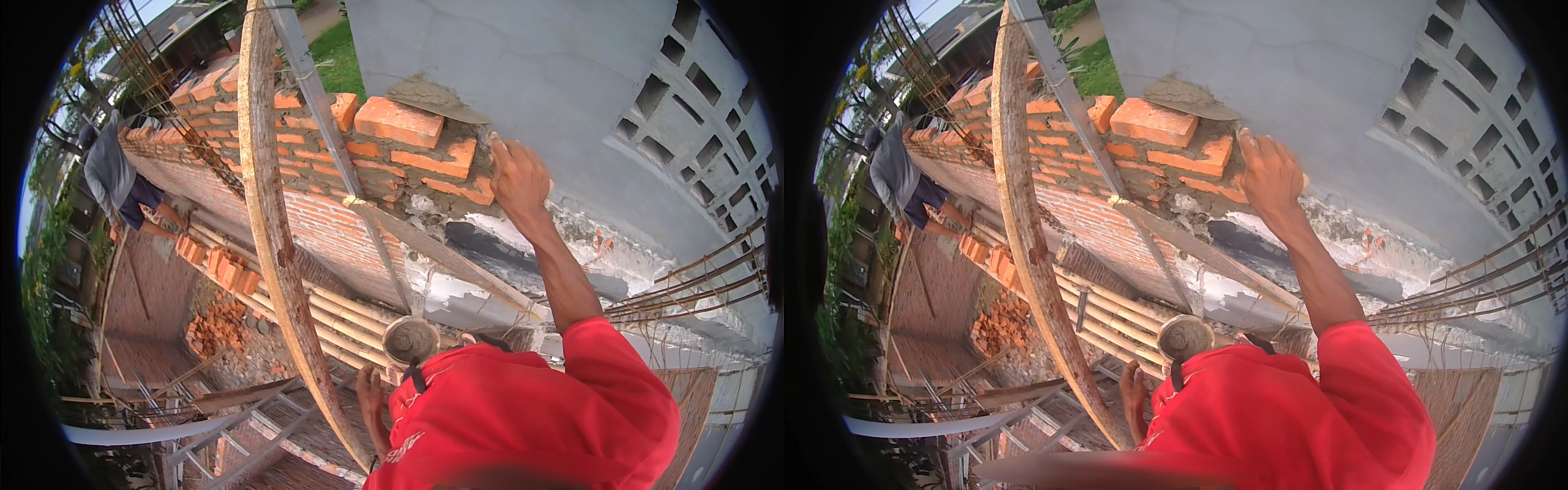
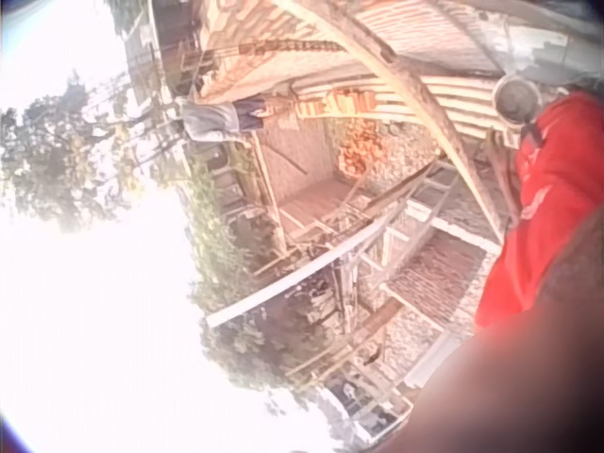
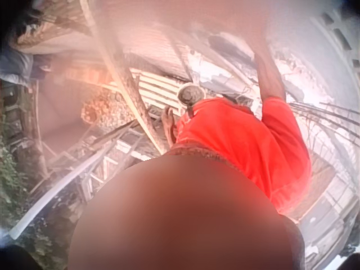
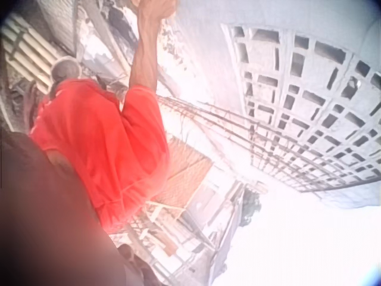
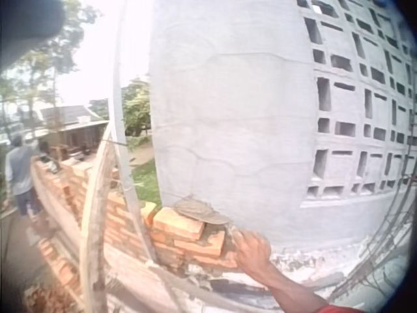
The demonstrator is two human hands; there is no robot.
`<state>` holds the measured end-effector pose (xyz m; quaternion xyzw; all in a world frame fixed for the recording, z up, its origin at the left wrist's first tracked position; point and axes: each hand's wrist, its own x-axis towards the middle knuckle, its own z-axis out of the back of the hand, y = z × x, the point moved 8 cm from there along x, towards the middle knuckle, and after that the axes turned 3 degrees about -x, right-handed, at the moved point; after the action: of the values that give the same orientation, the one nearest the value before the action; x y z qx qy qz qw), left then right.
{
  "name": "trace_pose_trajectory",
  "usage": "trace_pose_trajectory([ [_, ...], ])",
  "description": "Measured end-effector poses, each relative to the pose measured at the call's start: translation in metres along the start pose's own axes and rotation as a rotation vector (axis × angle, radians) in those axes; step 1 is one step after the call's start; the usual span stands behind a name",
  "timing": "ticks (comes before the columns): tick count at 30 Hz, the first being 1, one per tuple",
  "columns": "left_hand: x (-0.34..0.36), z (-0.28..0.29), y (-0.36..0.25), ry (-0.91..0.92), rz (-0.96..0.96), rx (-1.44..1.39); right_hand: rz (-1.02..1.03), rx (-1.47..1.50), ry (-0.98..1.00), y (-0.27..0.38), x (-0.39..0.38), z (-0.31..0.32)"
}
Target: The person scoops mortar from a bucket with a trowel and applies it to a brick wall under construction. The person places bricks onto the mortar and taps them into position, repeating the process to build the wall higher.
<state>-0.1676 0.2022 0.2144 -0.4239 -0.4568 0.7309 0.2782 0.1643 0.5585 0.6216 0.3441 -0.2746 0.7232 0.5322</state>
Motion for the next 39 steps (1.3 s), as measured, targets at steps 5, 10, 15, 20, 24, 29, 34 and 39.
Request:
trace_pose_trajectory([
  [5,0.003,0.003,-0.022,0.029,-0.073,0.056,-0.031,-0.03,-0.08,0.008,0.008,-0.017],
  [10,-0.001,0.003,-0.053,0.061,-0.104,0.078,-0.07,-0.058,-0.207,0.009,0.017,-0.004],
  [15,0.024,-0.038,-0.126,0.14,-0.175,-0.245,-0.035,-0.005,-0.265,0.007,0.04,0.03],
  [20,0.065,-0.096,-0.279,0.238,-0.428,-0.429,-0.043,0.176,0.096,0.022,0.076,0.039],
  [24,0.11,-0.138,-0.405,0.19,-0.569,-0.655,-0.079,0.285,0.444,0.048,0.09,0.015],
  [29,0.143,-0.159,-0.483,0.177,-0.555,-0.691,-0.074,0.369,0.254,0.021,0.088,0.042],
  [34,0.171,-0.168,-0.503,0.154,-0.504,-0.683,0.119,-0.021,0.135,-0.013,0.056,0.065],
  [39,0.192,-0.181,-0.505,0.151,-0.537,-0.735,0.184,-0.112,-0.087,0.006,0.024,0.059],
])
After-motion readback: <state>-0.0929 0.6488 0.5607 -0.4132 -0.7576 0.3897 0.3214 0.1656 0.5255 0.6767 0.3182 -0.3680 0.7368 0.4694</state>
